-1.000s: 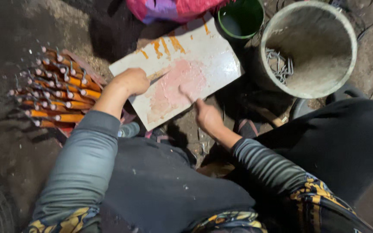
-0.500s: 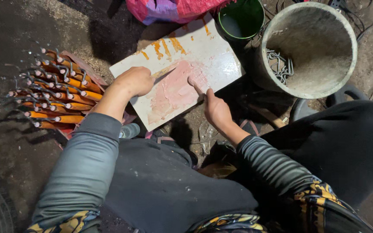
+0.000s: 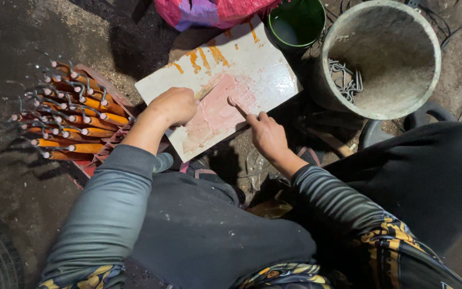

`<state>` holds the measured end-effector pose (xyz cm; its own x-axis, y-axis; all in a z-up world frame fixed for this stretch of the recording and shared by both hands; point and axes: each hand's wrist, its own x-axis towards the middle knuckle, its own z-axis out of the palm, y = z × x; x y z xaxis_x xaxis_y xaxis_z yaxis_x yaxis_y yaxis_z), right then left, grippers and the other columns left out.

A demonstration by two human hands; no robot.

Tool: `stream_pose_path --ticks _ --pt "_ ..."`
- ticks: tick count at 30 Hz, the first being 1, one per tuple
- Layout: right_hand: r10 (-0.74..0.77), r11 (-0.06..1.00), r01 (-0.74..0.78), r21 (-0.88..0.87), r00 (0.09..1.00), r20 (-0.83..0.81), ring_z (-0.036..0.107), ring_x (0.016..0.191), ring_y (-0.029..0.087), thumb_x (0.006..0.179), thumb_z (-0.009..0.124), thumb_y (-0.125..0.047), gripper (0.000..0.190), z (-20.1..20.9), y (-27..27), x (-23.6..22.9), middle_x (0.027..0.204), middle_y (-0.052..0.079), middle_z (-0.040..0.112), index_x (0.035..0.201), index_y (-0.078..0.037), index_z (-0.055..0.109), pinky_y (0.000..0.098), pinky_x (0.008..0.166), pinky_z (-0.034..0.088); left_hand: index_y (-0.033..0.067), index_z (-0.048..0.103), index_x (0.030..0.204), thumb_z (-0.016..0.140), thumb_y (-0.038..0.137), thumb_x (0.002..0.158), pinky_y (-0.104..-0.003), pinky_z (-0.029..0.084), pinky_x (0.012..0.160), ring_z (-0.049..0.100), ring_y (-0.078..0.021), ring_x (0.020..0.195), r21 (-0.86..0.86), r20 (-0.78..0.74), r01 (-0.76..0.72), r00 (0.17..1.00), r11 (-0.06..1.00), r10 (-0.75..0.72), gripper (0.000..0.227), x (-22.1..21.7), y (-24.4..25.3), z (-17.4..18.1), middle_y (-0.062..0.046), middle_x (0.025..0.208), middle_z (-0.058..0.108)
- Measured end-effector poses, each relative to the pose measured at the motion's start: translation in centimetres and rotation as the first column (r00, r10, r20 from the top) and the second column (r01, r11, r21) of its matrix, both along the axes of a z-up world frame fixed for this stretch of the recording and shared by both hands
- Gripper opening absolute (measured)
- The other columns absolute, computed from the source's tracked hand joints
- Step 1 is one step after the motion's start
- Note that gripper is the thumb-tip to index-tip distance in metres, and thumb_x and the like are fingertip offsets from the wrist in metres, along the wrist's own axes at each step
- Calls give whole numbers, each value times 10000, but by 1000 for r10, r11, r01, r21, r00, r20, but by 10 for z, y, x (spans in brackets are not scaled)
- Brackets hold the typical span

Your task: The person retrieves wooden handles from a pink sack and metal hooks from a bucket. They apply a pink paste to the handle ends and insert the hooks, then place the assembled items into a crate. The person repeats this process for multiple handles.

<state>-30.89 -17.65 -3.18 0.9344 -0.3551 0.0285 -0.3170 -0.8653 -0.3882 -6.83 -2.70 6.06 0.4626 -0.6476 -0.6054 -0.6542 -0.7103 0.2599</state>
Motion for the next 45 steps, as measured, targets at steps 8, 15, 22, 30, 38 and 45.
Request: stream_pose_path --ticks 8,15,22,30,38,45 --pt "-159 965 177 194 982 -103 649 851 433 962 526 -155 137 15 -12 10 933 164 670 1070 -96 588 552 715 499 -56 762 955 530 255 987 -486 568 849 741 -404 906 14 -10 -35 999 999 35 389 -1 7 10 -288 941 731" --pt "-209 957 232 172 968 -139 659 823 410 1013 519 -245 169 10 -16 15 897 167 660 1030 -91 588 529 703 508 -31 789 835 497 290 1015 -477 559 852 741 -393 861 37 -18 41 999 999 -40 470 4 13 -1 -247 846 749" --pt "-63 997 61 -56 997 -42 656 784 383 978 509 -154 136 -8 -24 6 893 150 638 1077 -113 592 508 626 519 -27 771 825 505 292 1006 -490 567 828 744 -398 832 -18 -47 32 998 999 -32 453 17 18 -41 -238 814 742" --pt "-9 1000 9 -16 1000 16 642 730 400 899 545 -90 162 5 -30 0 911 174 603 1054 -114 584 509 595 512 -25 792 798 531 270 963 -481 560 829 737 -389 833 22 -5 68 998 997 -68 427 14 17 -32 -243 809 742" --pt "-213 972 212 98 977 2 641 877 447 950 534 -104 69 17 -50 22 1004 154 664 1012 -102 565 549 726 503 -24 780 812 490 301 1026 -485 571 808 742 -386 791 17 -3 13 1000 1000 -13 485 11 7 -8 -238 808 741" --pt "-61 986 69 153 996 -59 652 858 450 963 531 -152 133 12 -48 46 969 166 673 1083 -127 583 553 732 505 -3 778 768 548 266 946 -500 566 778 729 -389 789 -69 50 93 995 993 -90 396 21 20 -17 -237 772 726"
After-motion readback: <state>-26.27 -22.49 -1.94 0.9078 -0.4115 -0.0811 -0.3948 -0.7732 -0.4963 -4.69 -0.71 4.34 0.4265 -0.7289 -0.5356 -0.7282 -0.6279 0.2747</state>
